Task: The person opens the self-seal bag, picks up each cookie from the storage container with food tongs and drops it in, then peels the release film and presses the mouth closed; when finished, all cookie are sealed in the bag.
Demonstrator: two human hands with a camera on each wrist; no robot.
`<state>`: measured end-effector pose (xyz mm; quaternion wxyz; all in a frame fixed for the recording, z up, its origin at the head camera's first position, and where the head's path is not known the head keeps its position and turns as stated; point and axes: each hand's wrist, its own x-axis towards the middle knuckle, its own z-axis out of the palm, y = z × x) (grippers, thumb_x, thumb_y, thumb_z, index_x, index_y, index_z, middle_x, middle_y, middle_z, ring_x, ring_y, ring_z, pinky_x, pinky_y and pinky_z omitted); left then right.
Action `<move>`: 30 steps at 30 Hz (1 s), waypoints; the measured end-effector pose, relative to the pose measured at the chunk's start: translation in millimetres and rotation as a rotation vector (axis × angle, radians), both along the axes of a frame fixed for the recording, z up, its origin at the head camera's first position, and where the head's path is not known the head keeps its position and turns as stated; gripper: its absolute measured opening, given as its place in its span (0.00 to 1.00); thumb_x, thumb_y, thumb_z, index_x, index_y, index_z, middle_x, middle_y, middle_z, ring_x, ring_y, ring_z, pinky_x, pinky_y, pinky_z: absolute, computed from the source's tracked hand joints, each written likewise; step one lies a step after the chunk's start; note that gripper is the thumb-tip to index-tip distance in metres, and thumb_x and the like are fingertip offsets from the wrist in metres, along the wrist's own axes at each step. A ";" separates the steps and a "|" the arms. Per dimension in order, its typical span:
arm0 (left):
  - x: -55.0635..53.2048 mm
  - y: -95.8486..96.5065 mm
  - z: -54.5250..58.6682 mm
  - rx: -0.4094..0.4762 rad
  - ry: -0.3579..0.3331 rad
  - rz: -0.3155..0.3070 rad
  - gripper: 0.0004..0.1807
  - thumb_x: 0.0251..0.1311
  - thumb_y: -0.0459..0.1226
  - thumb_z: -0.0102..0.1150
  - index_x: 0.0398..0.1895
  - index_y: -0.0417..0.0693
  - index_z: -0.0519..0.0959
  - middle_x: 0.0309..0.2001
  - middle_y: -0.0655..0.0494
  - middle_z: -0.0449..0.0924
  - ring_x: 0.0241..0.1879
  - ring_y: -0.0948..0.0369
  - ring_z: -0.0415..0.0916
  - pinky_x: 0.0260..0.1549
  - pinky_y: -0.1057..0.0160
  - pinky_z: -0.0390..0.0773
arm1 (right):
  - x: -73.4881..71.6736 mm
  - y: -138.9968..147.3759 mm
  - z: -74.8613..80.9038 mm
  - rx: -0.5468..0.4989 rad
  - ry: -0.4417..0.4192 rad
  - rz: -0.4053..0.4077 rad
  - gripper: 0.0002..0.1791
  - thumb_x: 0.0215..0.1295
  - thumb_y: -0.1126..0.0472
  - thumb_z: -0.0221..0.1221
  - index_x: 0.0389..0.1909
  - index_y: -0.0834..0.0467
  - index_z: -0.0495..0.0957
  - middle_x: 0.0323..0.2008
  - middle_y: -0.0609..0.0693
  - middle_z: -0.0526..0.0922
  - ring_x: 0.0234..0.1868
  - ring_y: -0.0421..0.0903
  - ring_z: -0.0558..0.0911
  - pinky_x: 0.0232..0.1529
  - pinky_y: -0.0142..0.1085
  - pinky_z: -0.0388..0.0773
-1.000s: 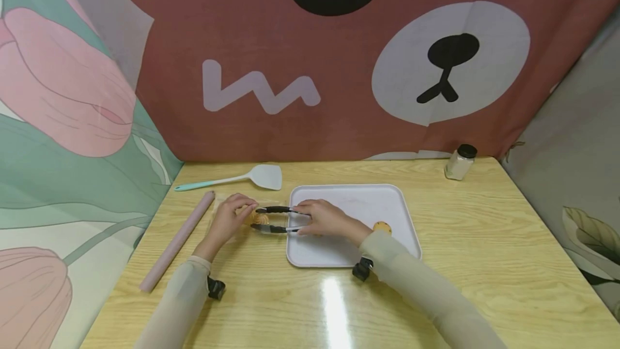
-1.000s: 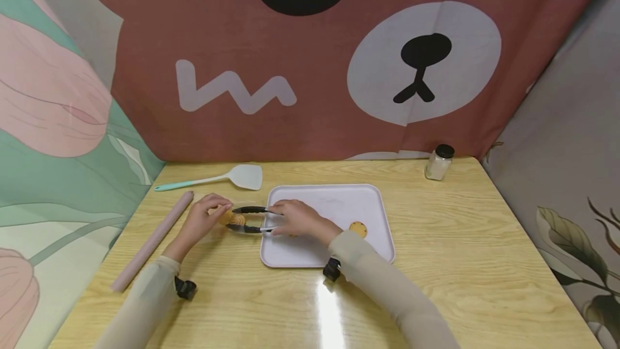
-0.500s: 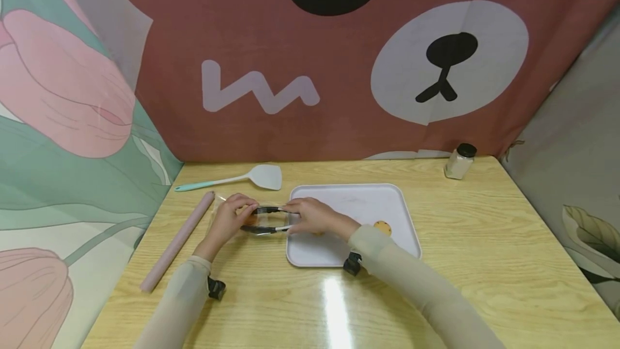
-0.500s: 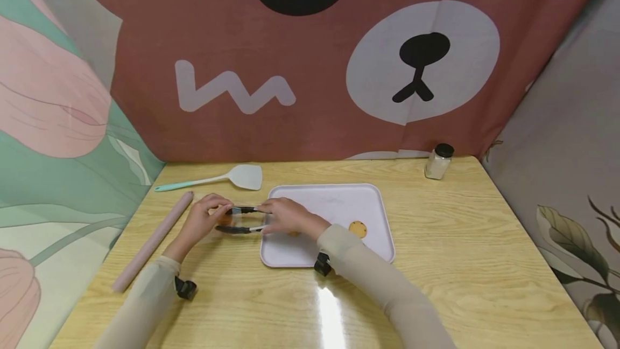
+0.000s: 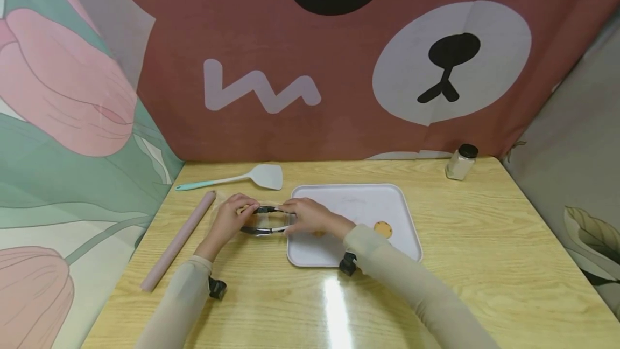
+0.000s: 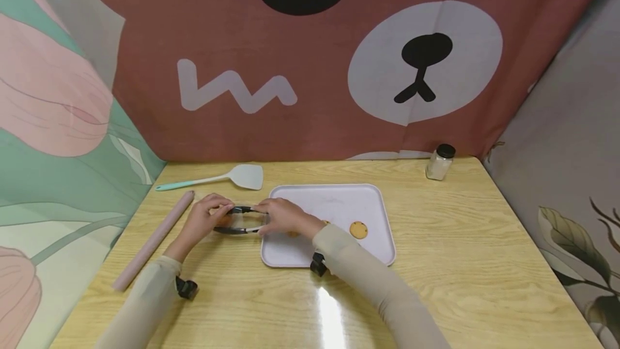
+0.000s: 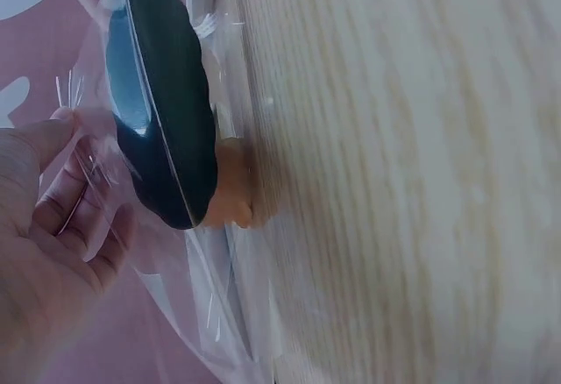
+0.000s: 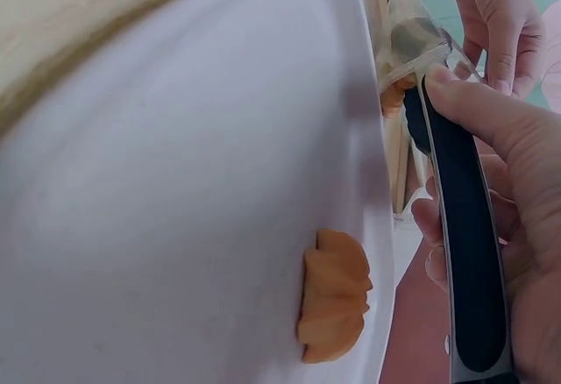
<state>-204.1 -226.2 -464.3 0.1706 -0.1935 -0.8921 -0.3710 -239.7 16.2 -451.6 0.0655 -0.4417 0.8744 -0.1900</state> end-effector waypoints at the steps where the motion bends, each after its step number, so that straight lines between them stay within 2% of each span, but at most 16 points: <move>1: 0.0 0.1 -0.1 -0.003 0.001 -0.002 0.04 0.58 0.32 0.63 0.35 0.45 0.85 0.35 0.55 0.81 0.37 0.57 0.77 0.34 0.57 0.78 | 0.1 0.2 -0.9 0.003 -0.001 -0.006 0.39 0.53 0.46 0.68 0.64 0.58 0.70 0.60 0.55 0.74 0.59 0.50 0.74 0.61 0.41 0.68; 9: 0.9 0.4 -0.4 0.007 0.012 -0.011 0.04 0.58 0.32 0.63 0.35 0.44 0.85 0.35 0.54 0.81 0.37 0.56 0.77 0.35 0.54 0.77 | 0.4 6.7 -4.8 -0.033 -0.021 -0.038 0.40 0.51 0.47 0.70 0.64 0.59 0.69 0.61 0.56 0.72 0.62 0.52 0.71 0.64 0.43 0.64; 17: 1.0 -0.5 -2.1 0.035 -0.005 -0.010 0.04 0.57 0.30 0.63 0.34 0.42 0.85 0.35 0.52 0.81 0.40 0.53 0.77 0.38 0.52 0.77 | 1.9 21.0 -4.1 -0.077 -0.059 -0.066 0.42 0.50 0.47 0.70 0.64 0.59 0.68 0.61 0.56 0.72 0.62 0.52 0.71 0.62 0.43 0.67; 22: 1.4 -0.2 -3.1 0.046 -0.027 0.004 0.04 0.58 0.30 0.63 0.34 0.42 0.85 0.36 0.52 0.81 0.40 0.54 0.77 0.39 0.52 0.77 | 2.3 33.3 -6.8 -0.102 -0.054 -0.073 0.42 0.51 0.47 0.70 0.64 0.61 0.68 0.61 0.56 0.73 0.61 0.51 0.72 0.61 0.42 0.68; 28: 1.1 0.8 -3.3 0.040 -0.030 0.013 0.03 0.58 0.31 0.62 0.34 0.43 0.84 0.35 0.53 0.81 0.40 0.55 0.77 0.38 0.52 0.77 | 4.5 52.7 -7.5 -0.139 -0.140 -0.105 0.41 0.52 0.49 0.70 0.65 0.60 0.67 0.63 0.59 0.70 0.55 0.50 0.77 0.59 0.43 0.70; 30: 0.9 1.3 -3.4 0.040 -0.020 0.013 0.03 0.58 0.30 0.63 0.34 0.42 0.84 0.35 0.53 0.81 0.39 0.55 0.77 0.38 0.52 0.77 | 5.1 59.1 -7.3 -0.140 -0.131 -0.101 0.41 0.52 0.50 0.70 0.65 0.60 0.67 0.63 0.59 0.70 0.54 0.50 0.77 0.58 0.44 0.71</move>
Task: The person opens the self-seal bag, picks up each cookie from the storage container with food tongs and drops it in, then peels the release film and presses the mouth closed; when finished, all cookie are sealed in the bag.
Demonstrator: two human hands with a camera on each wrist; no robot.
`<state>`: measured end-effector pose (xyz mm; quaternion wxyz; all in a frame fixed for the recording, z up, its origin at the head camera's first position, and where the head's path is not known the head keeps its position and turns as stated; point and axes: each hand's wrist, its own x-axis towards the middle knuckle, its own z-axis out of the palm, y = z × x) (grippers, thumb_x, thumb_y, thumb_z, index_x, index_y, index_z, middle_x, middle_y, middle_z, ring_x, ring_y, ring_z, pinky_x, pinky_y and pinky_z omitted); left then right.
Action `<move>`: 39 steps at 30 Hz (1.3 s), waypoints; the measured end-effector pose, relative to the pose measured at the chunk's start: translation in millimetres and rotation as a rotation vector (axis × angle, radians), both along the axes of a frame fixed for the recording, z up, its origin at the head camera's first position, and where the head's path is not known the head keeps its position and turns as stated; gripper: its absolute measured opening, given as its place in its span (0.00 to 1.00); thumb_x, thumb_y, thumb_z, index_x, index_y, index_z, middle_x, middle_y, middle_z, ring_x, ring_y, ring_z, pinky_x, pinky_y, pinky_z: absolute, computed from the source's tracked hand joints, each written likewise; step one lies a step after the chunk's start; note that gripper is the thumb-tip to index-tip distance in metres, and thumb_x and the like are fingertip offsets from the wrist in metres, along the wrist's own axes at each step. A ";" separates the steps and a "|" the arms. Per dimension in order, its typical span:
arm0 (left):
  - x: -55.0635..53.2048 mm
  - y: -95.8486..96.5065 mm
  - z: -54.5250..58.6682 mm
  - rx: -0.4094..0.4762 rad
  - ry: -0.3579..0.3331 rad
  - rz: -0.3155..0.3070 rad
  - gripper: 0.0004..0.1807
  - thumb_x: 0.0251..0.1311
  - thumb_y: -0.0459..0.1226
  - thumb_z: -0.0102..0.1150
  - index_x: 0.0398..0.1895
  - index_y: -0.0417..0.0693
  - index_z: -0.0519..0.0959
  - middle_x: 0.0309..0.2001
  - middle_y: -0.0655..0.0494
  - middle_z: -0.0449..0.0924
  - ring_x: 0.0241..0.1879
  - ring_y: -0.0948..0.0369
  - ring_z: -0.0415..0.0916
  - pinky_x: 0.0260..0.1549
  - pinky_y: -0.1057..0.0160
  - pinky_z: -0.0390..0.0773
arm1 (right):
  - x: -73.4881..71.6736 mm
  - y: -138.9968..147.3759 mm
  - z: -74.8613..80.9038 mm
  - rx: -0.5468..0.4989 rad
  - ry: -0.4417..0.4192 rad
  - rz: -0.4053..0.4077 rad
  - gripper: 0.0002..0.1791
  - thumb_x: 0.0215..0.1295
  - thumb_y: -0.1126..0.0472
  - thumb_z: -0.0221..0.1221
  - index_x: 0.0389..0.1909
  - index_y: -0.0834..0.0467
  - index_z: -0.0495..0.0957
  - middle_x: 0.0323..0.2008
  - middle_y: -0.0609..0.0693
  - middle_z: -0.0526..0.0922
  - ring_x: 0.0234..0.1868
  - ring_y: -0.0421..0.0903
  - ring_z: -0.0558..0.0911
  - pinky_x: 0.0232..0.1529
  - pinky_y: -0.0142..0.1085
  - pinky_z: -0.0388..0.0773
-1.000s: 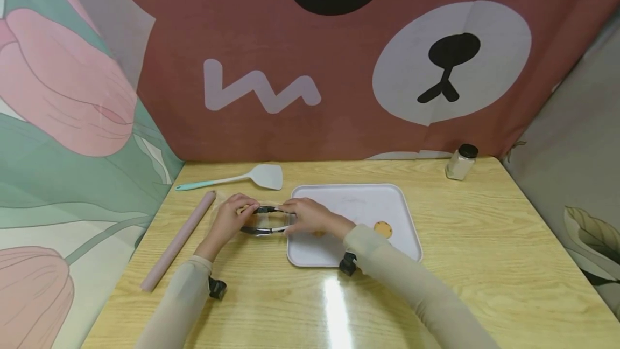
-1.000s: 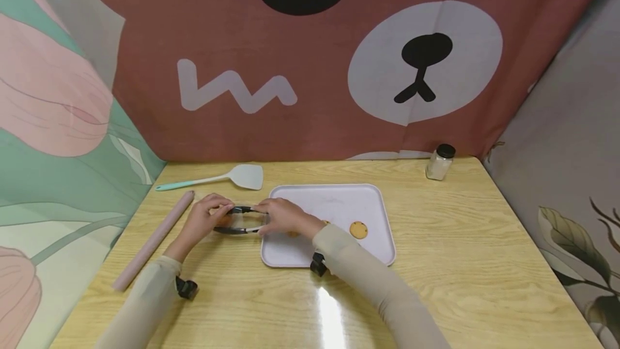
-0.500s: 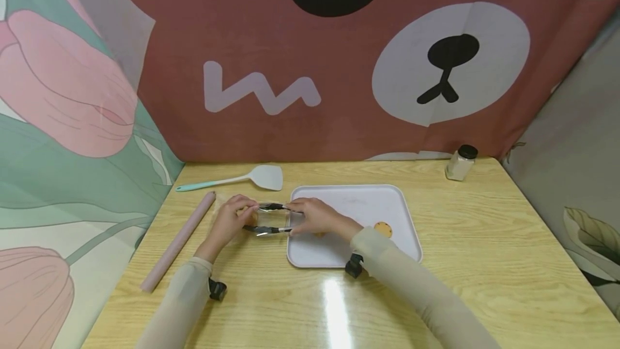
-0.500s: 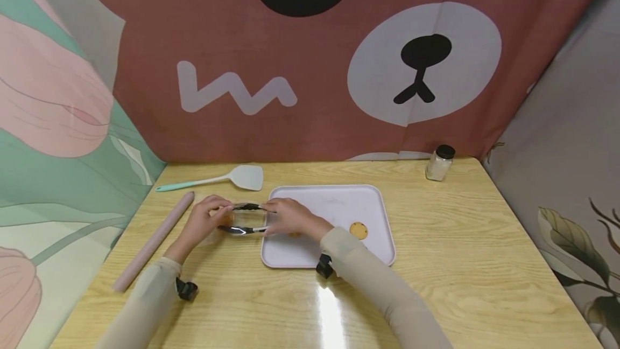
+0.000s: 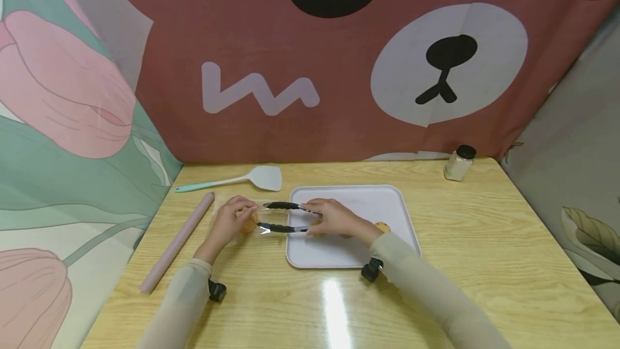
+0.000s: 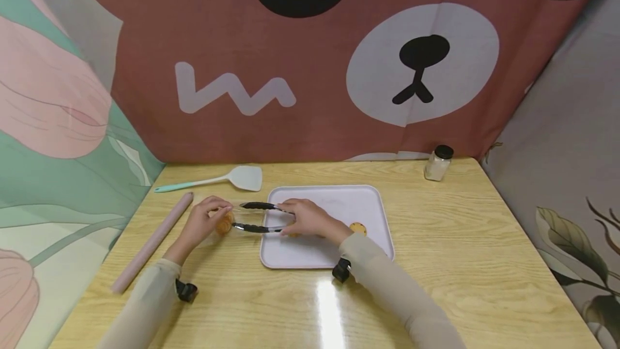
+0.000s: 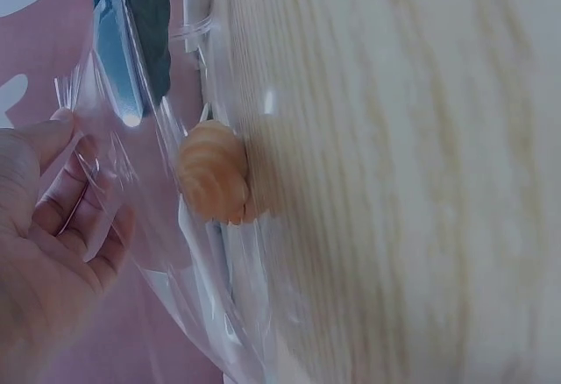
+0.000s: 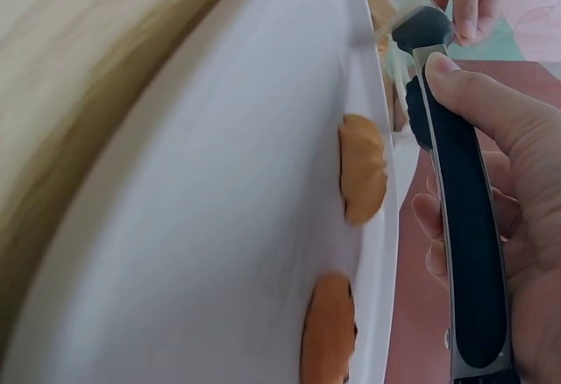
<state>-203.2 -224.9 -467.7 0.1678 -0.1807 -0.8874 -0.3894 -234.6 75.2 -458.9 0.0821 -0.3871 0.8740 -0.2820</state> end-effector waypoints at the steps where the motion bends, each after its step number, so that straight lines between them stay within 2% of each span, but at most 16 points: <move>1: 0.0 0.2 -0.2 0.001 0.004 0.000 0.03 0.57 0.30 0.63 0.34 0.42 0.84 0.35 0.52 0.81 0.39 0.55 0.77 0.38 0.52 0.77 | 0.5 3.1 0.0 0.001 0.012 0.002 0.41 0.53 0.50 0.70 0.65 0.61 0.67 0.62 0.59 0.70 0.57 0.52 0.75 0.58 0.45 0.70; 4: -0.1 0.4 -1.3 0.004 0.009 0.002 0.03 0.57 0.29 0.63 0.33 0.42 0.84 0.34 0.52 0.81 0.39 0.56 0.77 0.39 0.53 0.77 | 1.7 11.3 -0.6 0.011 0.035 0.007 0.40 0.53 0.49 0.69 0.65 0.61 0.67 0.62 0.59 0.71 0.60 0.54 0.72 0.59 0.46 0.70; 9: 0.0 0.6 -2.6 0.007 0.010 -0.001 0.03 0.57 0.29 0.63 0.33 0.43 0.84 0.34 0.54 0.81 0.39 0.57 0.77 0.39 0.54 0.78 | 5.3 24.9 -0.1 0.033 0.044 0.003 0.41 0.53 0.45 0.68 0.66 0.58 0.67 0.62 0.58 0.71 0.59 0.52 0.73 0.57 0.44 0.72; 15: 1.5 1.7 -1.1 0.010 0.028 -0.002 0.03 0.56 0.29 0.64 0.32 0.42 0.84 0.34 0.53 0.81 0.38 0.56 0.78 0.38 0.52 0.78 | 11.5 43.7 6.3 0.027 0.033 -0.007 0.41 0.53 0.45 0.68 0.66 0.59 0.67 0.62 0.59 0.70 0.41 0.45 0.81 0.41 0.35 0.77; 17: 2.2 1.9 -0.6 0.009 0.027 -0.003 0.03 0.56 0.29 0.64 0.33 0.41 0.84 0.34 0.52 0.81 0.38 0.55 0.78 0.38 0.52 0.77 | 13.7 50.9 8.8 0.024 0.020 -0.011 0.41 0.54 0.47 0.68 0.66 0.60 0.66 0.63 0.61 0.69 0.39 0.45 0.81 0.38 0.34 0.77; 22: 2.9 1.1 -0.9 -0.002 0.028 -0.010 0.03 0.56 0.30 0.64 0.34 0.40 0.84 0.34 0.52 0.81 0.39 0.54 0.78 0.38 0.51 0.77 | 18.5 67.7 12.1 0.027 0.021 -0.035 0.41 0.54 0.46 0.68 0.66 0.60 0.66 0.63 0.62 0.69 0.51 0.51 0.78 0.47 0.42 0.77; 25: 2.9 0.3 -1.2 -0.007 0.045 -0.014 0.04 0.56 0.29 0.64 0.34 0.39 0.84 0.34 0.52 0.82 0.38 0.54 0.78 0.37 0.51 0.77 | 21.0 75.4 13.0 0.028 0.044 -0.033 0.41 0.53 0.46 0.68 0.65 0.61 0.67 0.61 0.62 0.70 0.47 0.50 0.80 0.46 0.43 0.76; 29: 3.6 -0.4 -0.4 -0.006 0.059 -0.017 0.03 0.56 0.29 0.64 0.33 0.39 0.84 0.34 0.52 0.82 0.38 0.54 0.78 0.36 0.51 0.77 | 24.9 83.6 15.1 0.026 0.057 -0.021 0.41 0.52 0.48 0.69 0.63 0.64 0.69 0.60 0.63 0.72 0.38 0.47 0.81 0.41 0.40 0.78; 36: 3.6 -0.6 -0.7 -0.011 0.063 -0.018 0.03 0.56 0.29 0.64 0.33 0.39 0.84 0.34 0.52 0.82 0.38 0.54 0.78 0.35 0.52 0.77 | 33.9 95.3 18.1 0.051 0.066 -0.028 0.41 0.49 0.50 0.71 0.62 0.66 0.70 0.58 0.64 0.73 0.39 0.50 0.83 0.41 0.39 0.80; 39: 3.7 -0.4 -0.1 -0.006 0.061 -0.021 0.03 0.56 0.29 0.64 0.33 0.39 0.84 0.33 0.52 0.82 0.37 0.54 0.78 0.35 0.52 0.77 | 35.4 99.5 17.6 0.074 0.097 -0.039 0.41 0.49 0.50 0.72 0.61 0.66 0.71 0.57 0.64 0.74 0.45 0.52 0.81 0.44 0.41 0.79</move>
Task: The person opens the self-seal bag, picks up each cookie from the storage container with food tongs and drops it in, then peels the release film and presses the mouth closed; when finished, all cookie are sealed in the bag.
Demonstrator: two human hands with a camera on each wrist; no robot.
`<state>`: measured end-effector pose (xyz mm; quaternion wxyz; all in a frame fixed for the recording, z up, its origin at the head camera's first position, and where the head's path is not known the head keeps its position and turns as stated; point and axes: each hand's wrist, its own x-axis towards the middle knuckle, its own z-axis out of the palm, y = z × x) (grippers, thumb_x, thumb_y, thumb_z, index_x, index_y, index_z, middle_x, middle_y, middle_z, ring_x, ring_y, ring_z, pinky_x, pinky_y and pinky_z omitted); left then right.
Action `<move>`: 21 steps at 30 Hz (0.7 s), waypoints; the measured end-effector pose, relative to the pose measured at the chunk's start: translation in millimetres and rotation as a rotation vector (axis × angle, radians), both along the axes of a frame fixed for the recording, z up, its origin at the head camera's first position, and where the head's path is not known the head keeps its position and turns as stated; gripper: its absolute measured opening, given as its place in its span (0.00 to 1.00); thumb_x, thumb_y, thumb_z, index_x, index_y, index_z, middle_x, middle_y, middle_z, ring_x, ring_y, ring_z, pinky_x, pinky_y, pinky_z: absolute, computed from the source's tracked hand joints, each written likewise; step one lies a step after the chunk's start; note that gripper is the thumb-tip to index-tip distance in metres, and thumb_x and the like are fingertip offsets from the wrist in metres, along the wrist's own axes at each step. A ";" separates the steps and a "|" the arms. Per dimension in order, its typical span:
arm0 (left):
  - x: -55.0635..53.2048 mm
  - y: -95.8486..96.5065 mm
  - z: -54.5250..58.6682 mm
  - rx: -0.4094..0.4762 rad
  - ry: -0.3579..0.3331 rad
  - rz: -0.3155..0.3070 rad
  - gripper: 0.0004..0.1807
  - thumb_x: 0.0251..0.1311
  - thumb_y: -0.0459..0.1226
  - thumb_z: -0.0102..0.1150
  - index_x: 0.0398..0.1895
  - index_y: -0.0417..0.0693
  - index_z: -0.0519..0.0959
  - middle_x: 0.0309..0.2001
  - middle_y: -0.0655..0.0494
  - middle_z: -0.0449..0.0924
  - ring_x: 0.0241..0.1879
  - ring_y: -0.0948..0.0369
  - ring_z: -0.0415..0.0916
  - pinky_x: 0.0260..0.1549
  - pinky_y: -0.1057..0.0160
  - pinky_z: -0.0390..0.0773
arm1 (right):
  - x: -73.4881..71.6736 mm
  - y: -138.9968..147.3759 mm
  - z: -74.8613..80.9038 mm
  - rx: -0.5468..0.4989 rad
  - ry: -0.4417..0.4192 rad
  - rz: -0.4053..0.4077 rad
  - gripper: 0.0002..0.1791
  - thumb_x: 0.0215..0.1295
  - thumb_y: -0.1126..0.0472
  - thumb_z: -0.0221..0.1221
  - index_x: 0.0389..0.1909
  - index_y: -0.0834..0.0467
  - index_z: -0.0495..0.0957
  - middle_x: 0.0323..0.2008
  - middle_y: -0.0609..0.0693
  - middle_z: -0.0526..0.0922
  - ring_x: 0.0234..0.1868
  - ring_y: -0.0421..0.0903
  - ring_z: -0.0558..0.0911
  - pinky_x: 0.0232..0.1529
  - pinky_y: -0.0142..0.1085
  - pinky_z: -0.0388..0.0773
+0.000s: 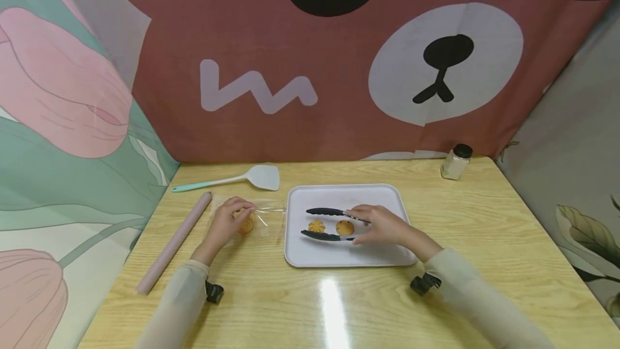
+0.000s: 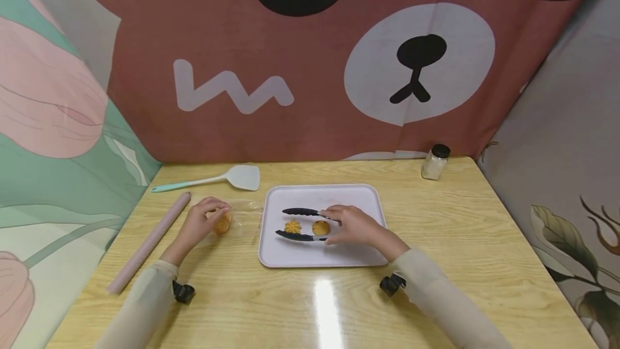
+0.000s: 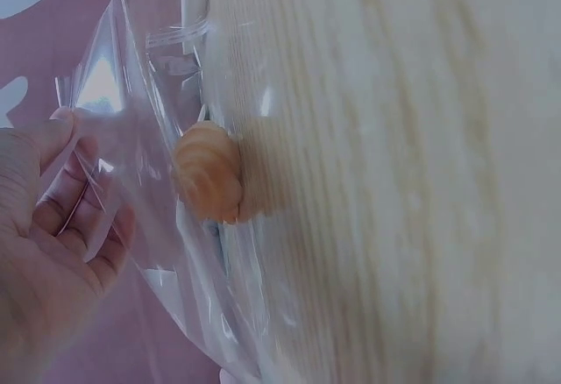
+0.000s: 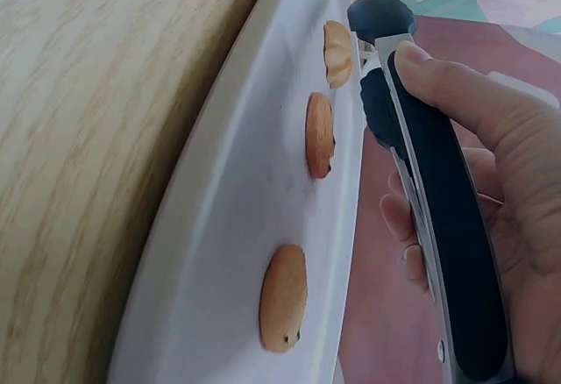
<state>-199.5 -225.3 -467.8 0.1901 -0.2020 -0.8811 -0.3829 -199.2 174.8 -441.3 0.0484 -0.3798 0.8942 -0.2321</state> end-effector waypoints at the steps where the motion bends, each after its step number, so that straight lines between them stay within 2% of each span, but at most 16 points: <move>1: 0.1 0.0 0.3 0.002 -0.001 -0.001 0.03 0.56 0.29 0.64 0.33 0.39 0.84 0.33 0.52 0.82 0.37 0.54 0.78 0.35 0.52 0.77 | 0.2 1.2 -0.3 0.007 0.008 -0.003 0.41 0.48 0.50 0.72 0.61 0.66 0.71 0.57 0.64 0.74 0.47 0.53 0.81 0.45 0.42 0.79; 4: 0.0 -0.1 0.4 -0.002 0.000 -0.002 0.03 0.56 0.29 0.64 0.33 0.39 0.84 0.33 0.52 0.82 0.38 0.54 0.78 0.36 0.52 0.77 | 0.8 3.9 -0.7 0.027 0.028 -0.010 0.40 0.48 0.50 0.72 0.60 0.66 0.71 0.57 0.63 0.75 0.54 0.56 0.77 0.50 0.46 0.76; 8: 0.5 -0.2 0.6 -0.001 0.001 -0.008 0.03 0.55 0.29 0.64 0.33 0.39 0.84 0.33 0.52 0.82 0.37 0.54 0.78 0.35 0.51 0.77 | 1.7 6.1 -0.8 0.042 0.031 -0.004 0.41 0.48 0.50 0.72 0.60 0.66 0.71 0.57 0.63 0.75 0.57 0.59 0.74 0.54 0.50 0.73; 21: -0.2 -0.1 -2.0 -0.003 0.019 -0.016 0.02 0.55 0.28 0.64 0.32 0.40 0.84 0.33 0.52 0.82 0.37 0.54 0.78 0.34 0.53 0.77 | 3.3 9.4 -5.9 0.051 0.020 0.003 0.37 0.49 0.52 0.71 0.60 0.63 0.73 0.55 0.61 0.77 0.56 0.57 0.76 0.54 0.49 0.74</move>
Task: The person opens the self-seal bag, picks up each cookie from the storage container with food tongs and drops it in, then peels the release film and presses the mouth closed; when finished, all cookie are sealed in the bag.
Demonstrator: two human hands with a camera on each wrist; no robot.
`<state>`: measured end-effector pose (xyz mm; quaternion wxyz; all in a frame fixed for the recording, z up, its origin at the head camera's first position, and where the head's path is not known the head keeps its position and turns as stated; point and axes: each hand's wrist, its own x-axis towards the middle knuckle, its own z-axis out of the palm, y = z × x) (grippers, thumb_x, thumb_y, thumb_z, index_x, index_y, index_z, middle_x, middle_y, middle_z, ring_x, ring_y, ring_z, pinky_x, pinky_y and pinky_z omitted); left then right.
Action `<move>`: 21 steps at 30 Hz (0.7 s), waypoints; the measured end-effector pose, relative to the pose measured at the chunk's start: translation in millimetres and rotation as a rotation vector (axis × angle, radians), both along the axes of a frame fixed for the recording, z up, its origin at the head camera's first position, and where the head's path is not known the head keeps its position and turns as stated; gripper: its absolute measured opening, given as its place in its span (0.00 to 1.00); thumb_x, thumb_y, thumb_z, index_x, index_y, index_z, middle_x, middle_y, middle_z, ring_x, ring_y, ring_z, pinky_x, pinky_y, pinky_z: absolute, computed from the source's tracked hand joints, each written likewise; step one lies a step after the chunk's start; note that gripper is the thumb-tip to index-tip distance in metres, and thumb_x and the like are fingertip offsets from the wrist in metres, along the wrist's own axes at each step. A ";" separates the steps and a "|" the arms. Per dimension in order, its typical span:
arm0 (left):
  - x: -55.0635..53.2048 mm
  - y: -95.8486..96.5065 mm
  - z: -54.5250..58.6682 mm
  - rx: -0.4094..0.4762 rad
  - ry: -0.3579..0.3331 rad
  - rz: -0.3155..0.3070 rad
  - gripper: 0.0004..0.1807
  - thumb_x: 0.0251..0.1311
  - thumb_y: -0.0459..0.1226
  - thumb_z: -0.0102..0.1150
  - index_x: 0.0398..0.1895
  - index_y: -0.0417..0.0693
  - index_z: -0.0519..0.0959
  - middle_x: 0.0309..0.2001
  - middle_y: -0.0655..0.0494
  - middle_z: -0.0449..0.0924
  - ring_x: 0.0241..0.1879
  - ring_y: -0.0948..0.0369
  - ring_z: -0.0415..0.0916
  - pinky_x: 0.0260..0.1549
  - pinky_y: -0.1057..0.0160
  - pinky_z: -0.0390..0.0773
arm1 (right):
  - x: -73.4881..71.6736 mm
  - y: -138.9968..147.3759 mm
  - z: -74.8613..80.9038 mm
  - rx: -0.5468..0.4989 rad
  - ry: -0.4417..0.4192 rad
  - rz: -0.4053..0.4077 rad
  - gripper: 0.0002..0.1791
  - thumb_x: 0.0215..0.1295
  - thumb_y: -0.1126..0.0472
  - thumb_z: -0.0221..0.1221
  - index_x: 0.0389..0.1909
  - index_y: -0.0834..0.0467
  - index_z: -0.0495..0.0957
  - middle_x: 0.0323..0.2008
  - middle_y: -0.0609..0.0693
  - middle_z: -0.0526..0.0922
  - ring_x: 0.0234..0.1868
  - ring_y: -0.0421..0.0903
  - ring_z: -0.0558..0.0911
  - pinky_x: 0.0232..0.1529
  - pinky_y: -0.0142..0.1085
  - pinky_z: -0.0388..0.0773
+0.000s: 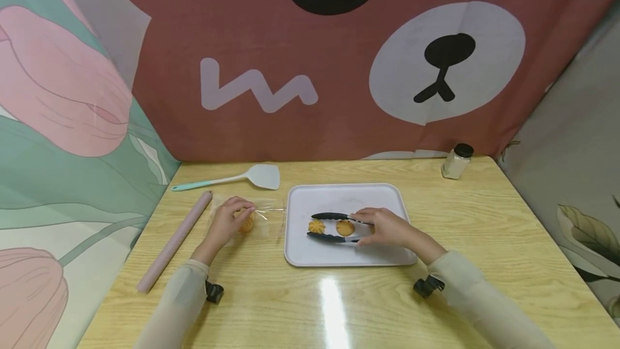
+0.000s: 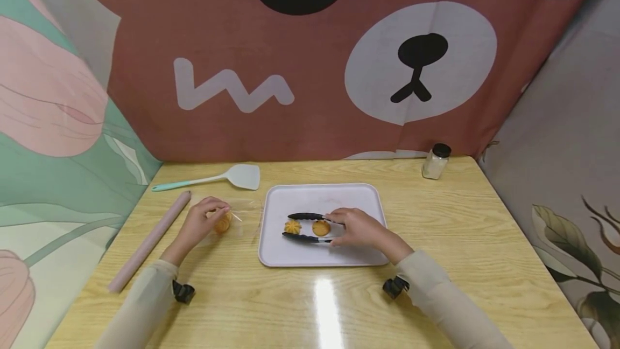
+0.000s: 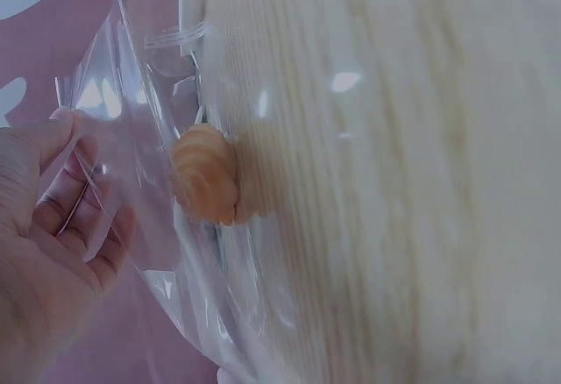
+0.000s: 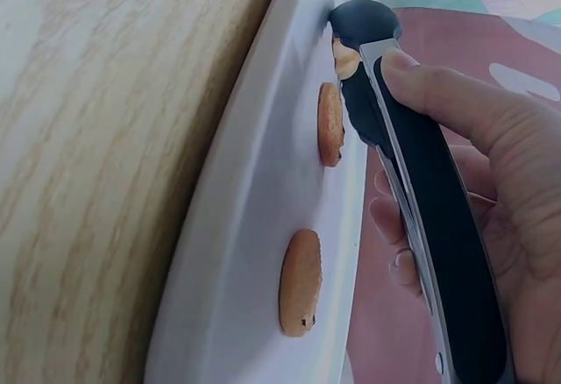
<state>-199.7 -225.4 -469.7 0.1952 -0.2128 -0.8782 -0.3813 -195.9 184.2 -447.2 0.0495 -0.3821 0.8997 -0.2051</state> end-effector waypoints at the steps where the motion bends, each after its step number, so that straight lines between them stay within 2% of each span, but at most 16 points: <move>1: 0.0 -0.1 -0.2 -0.001 0.000 0.000 0.03 0.55 0.28 0.64 0.32 0.40 0.84 0.33 0.52 0.82 0.37 0.54 0.78 0.35 0.54 0.77 | 0.0 0.3 -0.6 0.001 0.004 0.000 0.37 0.49 0.52 0.71 0.60 0.63 0.73 0.54 0.61 0.77 0.55 0.57 0.76 0.53 0.48 0.74; 10: -0.4 -0.1 -1.7 -0.009 0.003 -0.007 0.03 0.55 0.28 0.64 0.33 0.38 0.84 0.32 0.52 0.81 0.36 0.54 0.77 0.33 0.54 0.77 | 1.9 1.3 -6.4 -0.046 0.057 0.019 0.36 0.51 0.50 0.71 0.58 0.64 0.74 0.52 0.61 0.78 0.51 0.56 0.79 0.49 0.47 0.76; 14: -1.2 0.0 -3.0 -0.010 0.007 -0.006 0.03 0.55 0.28 0.65 0.33 0.39 0.84 0.32 0.52 0.81 0.36 0.55 0.78 0.32 0.56 0.76 | 3.0 1.7 -8.7 -0.065 0.108 0.039 0.36 0.52 0.47 0.69 0.57 0.65 0.75 0.51 0.62 0.79 0.43 0.51 0.81 0.44 0.44 0.78; 17: -1.1 0.2 -3.2 -0.006 0.008 -0.004 0.03 0.54 0.28 0.65 0.33 0.39 0.85 0.32 0.53 0.81 0.35 0.55 0.78 0.32 0.56 0.77 | 4.5 1.8 -7.3 -0.058 0.083 0.033 0.36 0.52 0.48 0.69 0.58 0.65 0.74 0.52 0.62 0.78 0.32 0.42 0.79 0.40 0.41 0.77; 21: -0.7 0.5 -2.7 -0.001 0.005 0.000 0.03 0.55 0.29 0.65 0.33 0.39 0.84 0.32 0.53 0.81 0.35 0.55 0.78 0.32 0.55 0.76 | 5.3 1.9 -5.9 -0.035 0.016 0.006 0.36 0.52 0.51 0.70 0.60 0.65 0.72 0.56 0.62 0.76 0.24 0.34 0.72 0.39 0.39 0.75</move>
